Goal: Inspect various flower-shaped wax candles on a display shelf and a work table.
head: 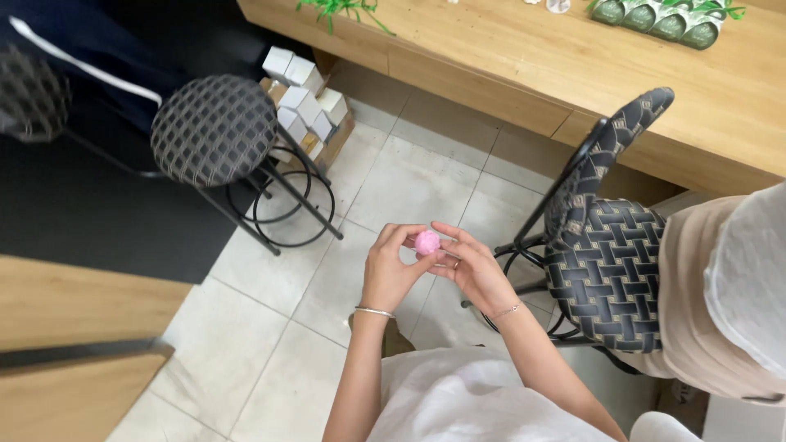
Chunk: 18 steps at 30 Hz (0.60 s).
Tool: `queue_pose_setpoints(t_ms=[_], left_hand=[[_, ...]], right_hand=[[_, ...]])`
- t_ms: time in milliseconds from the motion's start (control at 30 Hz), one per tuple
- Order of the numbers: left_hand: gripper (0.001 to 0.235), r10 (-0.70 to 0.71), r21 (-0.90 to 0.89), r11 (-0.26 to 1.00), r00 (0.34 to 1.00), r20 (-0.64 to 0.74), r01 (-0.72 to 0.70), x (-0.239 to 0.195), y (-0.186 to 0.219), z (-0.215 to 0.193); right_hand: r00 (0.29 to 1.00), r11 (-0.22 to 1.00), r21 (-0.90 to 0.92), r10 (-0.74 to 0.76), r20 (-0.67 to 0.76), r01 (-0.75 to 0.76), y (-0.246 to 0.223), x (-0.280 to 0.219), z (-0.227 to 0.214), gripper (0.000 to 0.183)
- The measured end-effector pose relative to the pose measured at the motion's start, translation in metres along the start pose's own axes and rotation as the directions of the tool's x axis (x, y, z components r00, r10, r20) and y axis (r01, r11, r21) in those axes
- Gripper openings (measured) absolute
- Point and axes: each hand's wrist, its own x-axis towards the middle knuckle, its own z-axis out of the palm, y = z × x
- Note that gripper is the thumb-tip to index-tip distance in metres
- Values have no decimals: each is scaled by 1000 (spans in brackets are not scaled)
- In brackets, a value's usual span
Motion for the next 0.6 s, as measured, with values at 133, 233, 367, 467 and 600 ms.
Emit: queue_pose_setpoints(t_ms=[133,233,367,467,600], left_hand=[[37,37,3,999,992,119,-37,81,-16,-32],[40,86,7,996,981,176,-89,130,-37,-48],[36,105,7,994,966,235,-110,174,-57,-58],[36,116,-17,993,957,264,-115,200,-66,-58],[35,159,-20,987,944,289,-160,232,-77,-51]], right_hand=[[990,991,-101,-101,-94,92,-20,61,45,47],[955,971,-189,-189,-227,147,-23,105,65,50],[885,900,-365,-357,-298,239,-21,145,67,48],[856,875,-423,-393,-335,236,-20,170,62,41],[840,854,-507,-358,-409,117,-36,198,61,33]])
